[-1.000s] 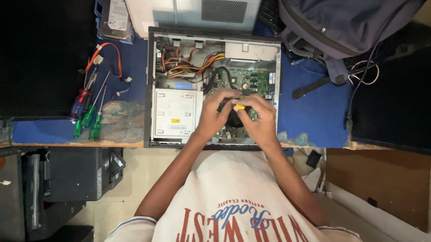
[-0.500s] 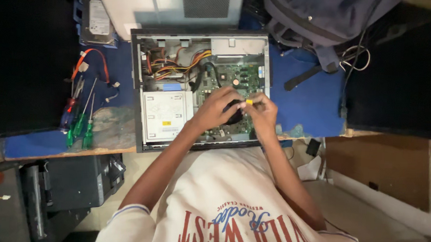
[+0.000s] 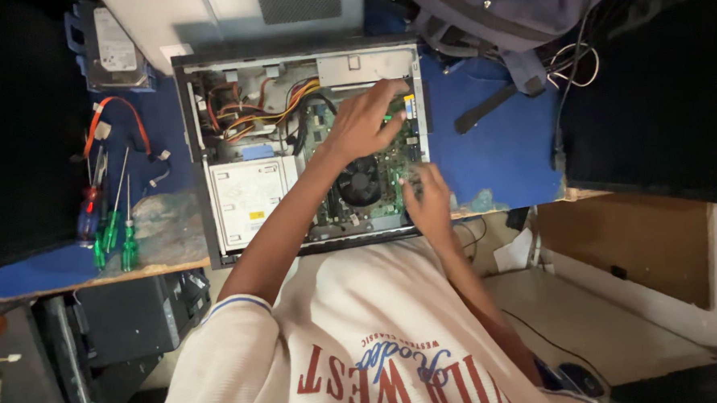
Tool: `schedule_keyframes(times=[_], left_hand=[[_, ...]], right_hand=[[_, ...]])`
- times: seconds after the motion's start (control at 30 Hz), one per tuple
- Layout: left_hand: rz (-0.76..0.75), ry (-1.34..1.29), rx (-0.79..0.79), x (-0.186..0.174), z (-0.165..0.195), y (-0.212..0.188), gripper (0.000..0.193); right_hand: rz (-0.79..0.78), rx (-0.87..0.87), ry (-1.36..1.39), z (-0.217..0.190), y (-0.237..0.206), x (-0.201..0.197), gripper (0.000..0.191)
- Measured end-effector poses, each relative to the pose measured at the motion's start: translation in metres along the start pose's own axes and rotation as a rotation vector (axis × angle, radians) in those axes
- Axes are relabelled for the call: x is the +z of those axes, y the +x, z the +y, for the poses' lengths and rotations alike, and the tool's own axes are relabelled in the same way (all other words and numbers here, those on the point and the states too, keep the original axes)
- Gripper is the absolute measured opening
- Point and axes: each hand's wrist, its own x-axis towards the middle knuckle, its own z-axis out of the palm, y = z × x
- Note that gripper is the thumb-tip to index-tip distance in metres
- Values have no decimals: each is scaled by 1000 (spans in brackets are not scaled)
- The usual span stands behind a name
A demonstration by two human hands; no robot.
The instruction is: The person uses a screwdriver to remove screws from the back of a desktop computer case, opens the side panel, and then manipulates internal components and cables. The person also uses a toothbrush to clean the CPU fan area.
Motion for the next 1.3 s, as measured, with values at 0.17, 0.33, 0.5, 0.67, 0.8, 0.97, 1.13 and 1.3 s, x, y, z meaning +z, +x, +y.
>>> schedule_keyframes(times=[0.17, 0.33, 0.5, 0.67, 0.8, 0.97, 1.13, 1.3], left_hand=[[41, 33, 40, -3, -4, 2, 20], [-12, 106, 96, 15, -37, 16, 35], [-227, 331, 111, 36, -60, 40, 41], [-372, 471, 272, 37, -64, 40, 34], [-359, 525, 325, 43, -64, 30, 29], [-201, 465, 168, 46, -75, 17, 31], [-311, 477, 130, 48, -79, 18, 34], [-354, 392, 93, 45, -74, 23, 26]], right_hand=[[47, -60, -44, -1, -2, 8, 22], [28, -78, -86, 2, -1, 8, 21], [14, -78, -104, 3, -4, 9, 20], [-5, -74, -128, 1, -6, 8, 19], [-15, -72, -164, -1, -6, 8, 19], [-25, -95, -167, 0, -6, 8, 20], [-54, -64, -205, -1, -10, 8, 18], [-57, -66, -224, -3, -9, 9, 20]])
